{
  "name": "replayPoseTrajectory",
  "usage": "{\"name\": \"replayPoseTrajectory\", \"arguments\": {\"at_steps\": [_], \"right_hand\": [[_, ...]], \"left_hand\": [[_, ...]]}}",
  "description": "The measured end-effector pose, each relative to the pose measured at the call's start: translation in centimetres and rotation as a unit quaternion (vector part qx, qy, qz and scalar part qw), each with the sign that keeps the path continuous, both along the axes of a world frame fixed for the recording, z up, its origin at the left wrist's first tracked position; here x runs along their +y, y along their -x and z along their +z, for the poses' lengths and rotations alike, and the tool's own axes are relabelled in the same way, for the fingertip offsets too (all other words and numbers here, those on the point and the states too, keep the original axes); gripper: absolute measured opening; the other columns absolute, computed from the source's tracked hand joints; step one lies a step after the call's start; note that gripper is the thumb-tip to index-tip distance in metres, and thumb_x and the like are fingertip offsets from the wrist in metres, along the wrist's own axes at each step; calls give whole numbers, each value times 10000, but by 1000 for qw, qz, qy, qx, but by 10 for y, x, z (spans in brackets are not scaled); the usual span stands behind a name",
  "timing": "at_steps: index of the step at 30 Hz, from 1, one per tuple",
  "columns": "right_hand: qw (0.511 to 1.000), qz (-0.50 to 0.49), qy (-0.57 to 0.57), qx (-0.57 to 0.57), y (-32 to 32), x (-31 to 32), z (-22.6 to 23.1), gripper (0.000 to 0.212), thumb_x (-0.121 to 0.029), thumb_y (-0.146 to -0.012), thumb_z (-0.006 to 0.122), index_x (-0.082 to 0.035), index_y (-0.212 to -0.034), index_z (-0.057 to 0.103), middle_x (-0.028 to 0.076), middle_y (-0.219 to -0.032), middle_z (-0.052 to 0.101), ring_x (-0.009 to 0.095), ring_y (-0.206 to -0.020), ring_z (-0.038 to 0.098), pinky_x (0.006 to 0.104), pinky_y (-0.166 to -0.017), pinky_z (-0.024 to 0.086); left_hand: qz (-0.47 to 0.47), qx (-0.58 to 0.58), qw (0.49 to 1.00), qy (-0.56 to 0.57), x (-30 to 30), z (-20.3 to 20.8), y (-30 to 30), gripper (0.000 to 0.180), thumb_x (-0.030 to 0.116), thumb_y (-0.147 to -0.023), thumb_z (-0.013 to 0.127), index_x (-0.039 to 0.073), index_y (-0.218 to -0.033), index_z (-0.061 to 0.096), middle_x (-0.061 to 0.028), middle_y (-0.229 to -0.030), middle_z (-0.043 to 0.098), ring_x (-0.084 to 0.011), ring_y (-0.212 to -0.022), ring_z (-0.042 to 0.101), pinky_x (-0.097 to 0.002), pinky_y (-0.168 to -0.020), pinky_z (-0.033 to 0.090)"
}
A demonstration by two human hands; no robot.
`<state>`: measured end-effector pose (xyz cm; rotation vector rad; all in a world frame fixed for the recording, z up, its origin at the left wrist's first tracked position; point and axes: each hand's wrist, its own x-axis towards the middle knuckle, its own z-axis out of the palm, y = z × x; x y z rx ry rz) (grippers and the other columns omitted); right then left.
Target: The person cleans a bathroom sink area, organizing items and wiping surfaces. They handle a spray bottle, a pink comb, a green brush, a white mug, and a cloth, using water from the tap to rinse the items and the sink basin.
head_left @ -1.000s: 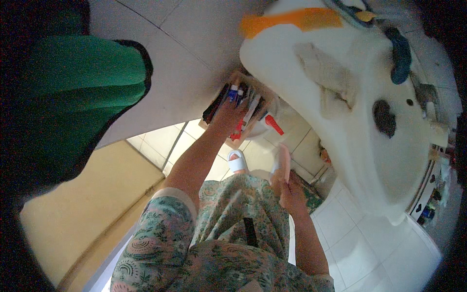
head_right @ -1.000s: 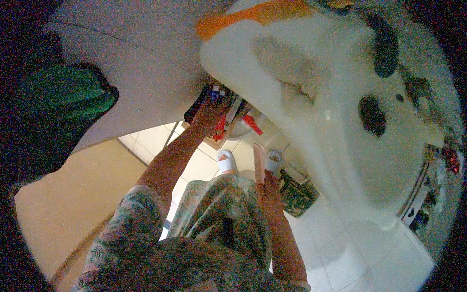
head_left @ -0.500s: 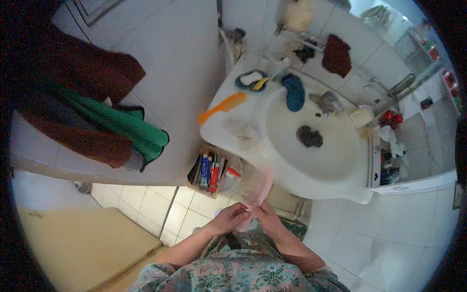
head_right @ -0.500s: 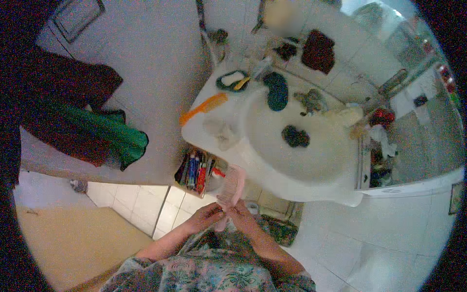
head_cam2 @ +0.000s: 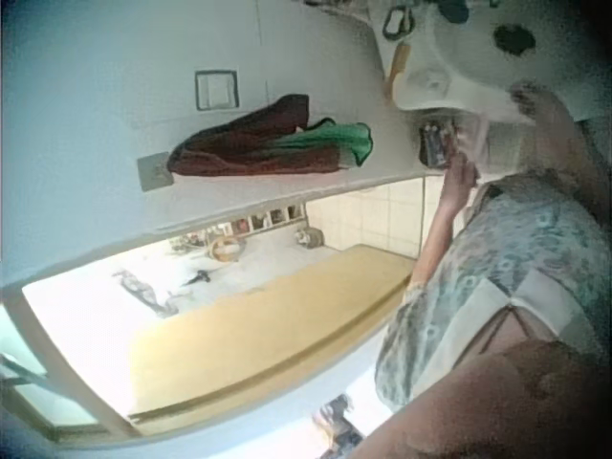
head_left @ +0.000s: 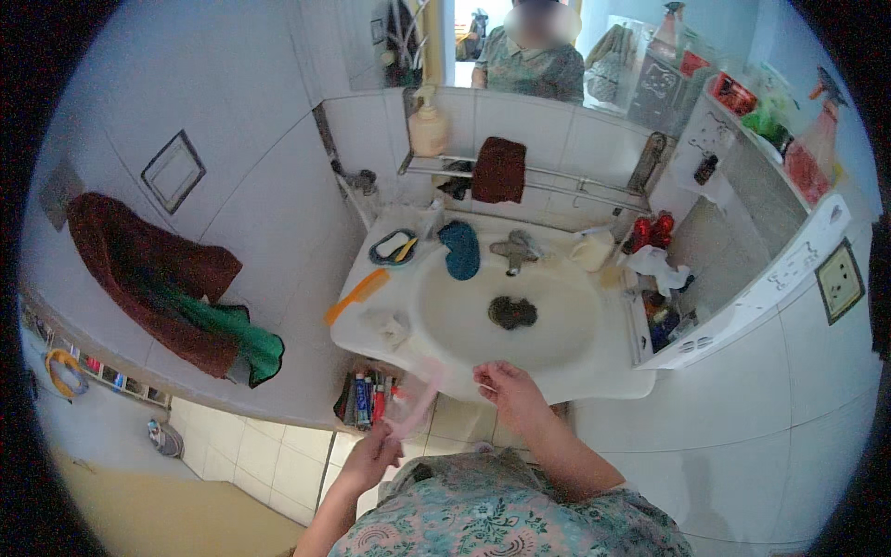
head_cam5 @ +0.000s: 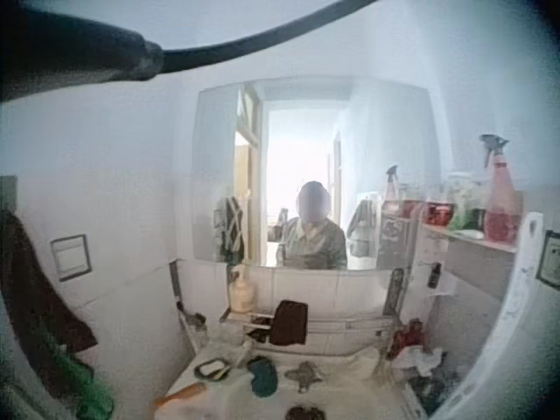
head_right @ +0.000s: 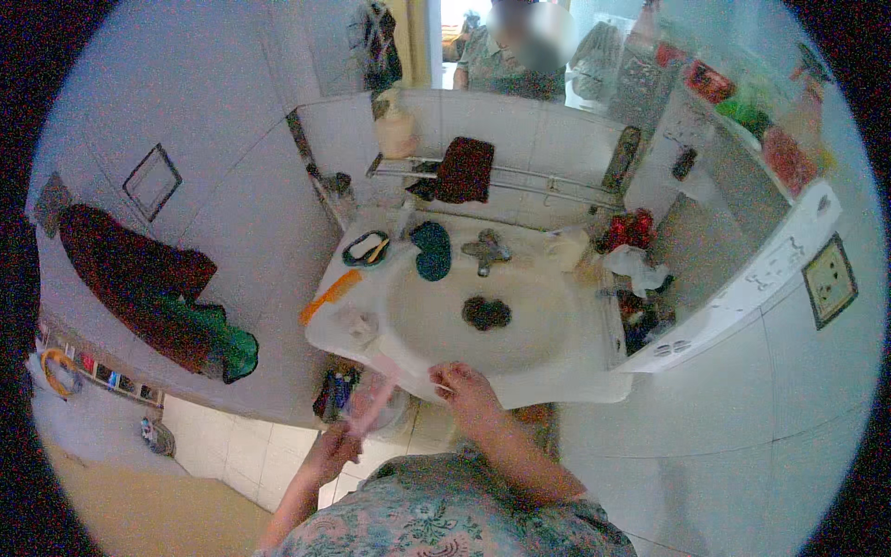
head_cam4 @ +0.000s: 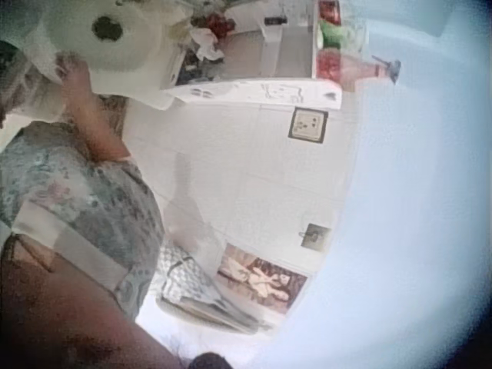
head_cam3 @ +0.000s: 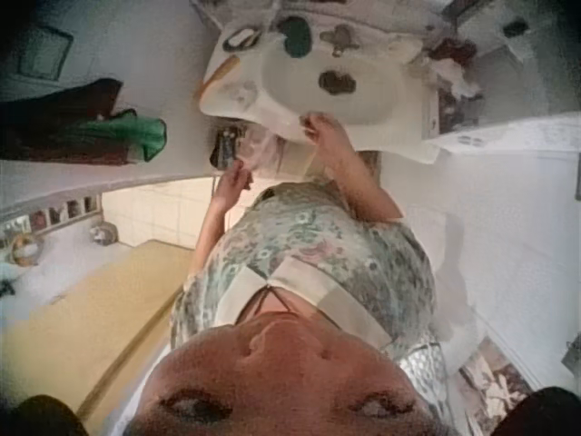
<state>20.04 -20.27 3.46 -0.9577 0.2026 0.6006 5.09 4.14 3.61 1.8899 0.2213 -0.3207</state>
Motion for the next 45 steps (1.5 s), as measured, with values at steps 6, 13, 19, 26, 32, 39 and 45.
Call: {"name": "replayPoseTrajectory", "arguments": {"at_steps": [6, 13, 19, 26, 32, 39, 45], "right_hand": [[990, -44, -111, 77, -39, -60, -24, 187, -227, -914, 477, -63, -836, 521, 39, -701, 534, 132, -551, 462, 247, -474, 365], [983, 87, -95, 133, -50, -44, -35, 228, -264, -932, 439, -99, -779, 472, -9, -638, 434, 103, -489, 352, 224, -473, 312], [977, 142, -77, 136, -35, 18, -25, 209, -239, -920, 445, -93, -773, 467, -10, -632, 430, 106, -489, 355, 227, -463, 304], [972, 200, -53, 109, 15, 86, -11, 178, -235, -903, 475, -94, -797, 499, -5, -653, 450, 91, -503, 361, 211, -439, 287], [961, 242, -51, 126, 110, 169, -18, 182, -243, -912, 482, -89, -839, 545, -13, -708, 517, 60, -551, 423, 198, -447, 328], [921, 389, -5, 11, 226, 281, 9, 186, -230, -920, 477, -88, -1011, 555, -3, -839, 581, 71, -681, 528, 189, -578, 414], [848, 530, -2, -8, 294, 353, 32, 317, -222, -929, 465, -26, -1178, 474, 67, -1080, 598, 124, -908, 574, 251, -758, 456]], "left_hand": [[232, -27, 969, 76, -9, -2, 21, 236, 175, -922, 470, -22, -1051, 490, -41, -771, 537, -100, -685, 523, -247, -627, 473], [327, -16, 941, 79, -22, -5, 56, 352, 323, -946, 406, 5, -1011, 543, -5, -802, 502, -99, -727, 458, -251, -689, 408], [392, 30, 919, 18, 1, 24, 95, 290, 260, -916, 475, 16, -1055, 546, 5, -754, 499, -87, -684, 447, -229, -634, 402], [463, 21, 875, 139, 26, 17, 163, 180, 176, -909, 471, 25, -1007, 454, -88, -770, 581, -142, -588, 548, -251, -531, 443], [460, -58, 871, 160, 111, 3, 240, 223, 130, -920, 427, 19, -1113, 429, -43, -684, 515, -91, -560, 490, -208, -472, 401], [575, -55, 788, 213, 163, 32, 351, 195, 174, -929, 438, 41, -1063, 484, -9, -645, 476, -67, -524, 453, -200, -413, 355], [487, -79, 827, 270, 227, 51, 392, 267, 268, -948, 390, 30, -991, 505, -12, -650, 488, -86, -526, 436, -218, -481, 379]]}}
